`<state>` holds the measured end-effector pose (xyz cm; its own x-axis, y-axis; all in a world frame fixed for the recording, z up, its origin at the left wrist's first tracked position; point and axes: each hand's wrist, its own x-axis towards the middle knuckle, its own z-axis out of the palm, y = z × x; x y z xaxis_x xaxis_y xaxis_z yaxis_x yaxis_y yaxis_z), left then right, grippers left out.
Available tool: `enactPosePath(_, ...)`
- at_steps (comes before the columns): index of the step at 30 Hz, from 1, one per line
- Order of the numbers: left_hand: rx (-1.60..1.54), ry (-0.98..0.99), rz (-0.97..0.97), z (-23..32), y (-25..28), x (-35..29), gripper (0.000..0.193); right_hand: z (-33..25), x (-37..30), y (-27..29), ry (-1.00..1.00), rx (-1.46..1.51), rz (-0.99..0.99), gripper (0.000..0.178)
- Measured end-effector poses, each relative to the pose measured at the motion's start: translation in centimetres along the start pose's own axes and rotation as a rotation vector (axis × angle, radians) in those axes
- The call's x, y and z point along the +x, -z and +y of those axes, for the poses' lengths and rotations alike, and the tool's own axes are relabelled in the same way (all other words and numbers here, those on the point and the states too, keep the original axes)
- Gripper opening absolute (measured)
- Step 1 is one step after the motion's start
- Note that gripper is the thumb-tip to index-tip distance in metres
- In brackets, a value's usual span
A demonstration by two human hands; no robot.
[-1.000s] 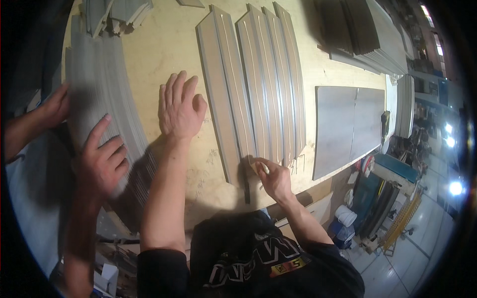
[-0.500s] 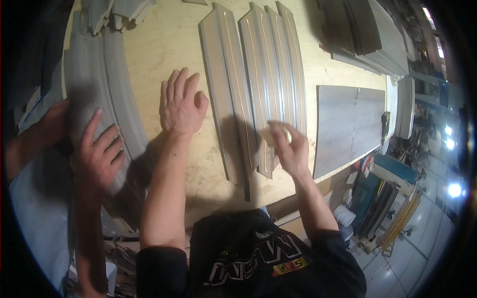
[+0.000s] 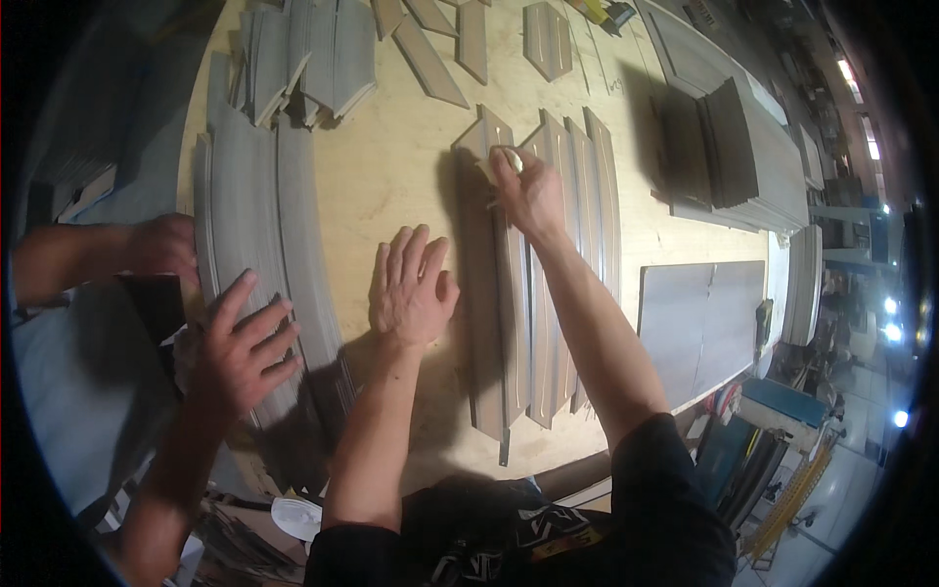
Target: The person applies adhesive to wooden frame pieces with a pad, aligns the pieces along the edges of a wooden panel, and secures them to the panel using a nail gun.
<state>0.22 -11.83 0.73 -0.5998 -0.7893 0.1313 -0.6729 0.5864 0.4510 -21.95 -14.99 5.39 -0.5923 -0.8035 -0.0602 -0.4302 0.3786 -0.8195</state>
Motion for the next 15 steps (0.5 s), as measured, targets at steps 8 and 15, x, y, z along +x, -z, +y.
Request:
enactPosePath(8, -0.021, 0.015, -0.015, -0.3, -0.2, 0.3, 0.052, 1.2, 4.6, -1.8, 0.132, -0.212, 0.079, 0.037)
enactPosePath(15, -0.014, 0.021, -0.002, -0.2, -0.1, 0.2, 0.050, 0.7, 2.0, -1.1, 0.009, -0.239, 0.012, 0.033)
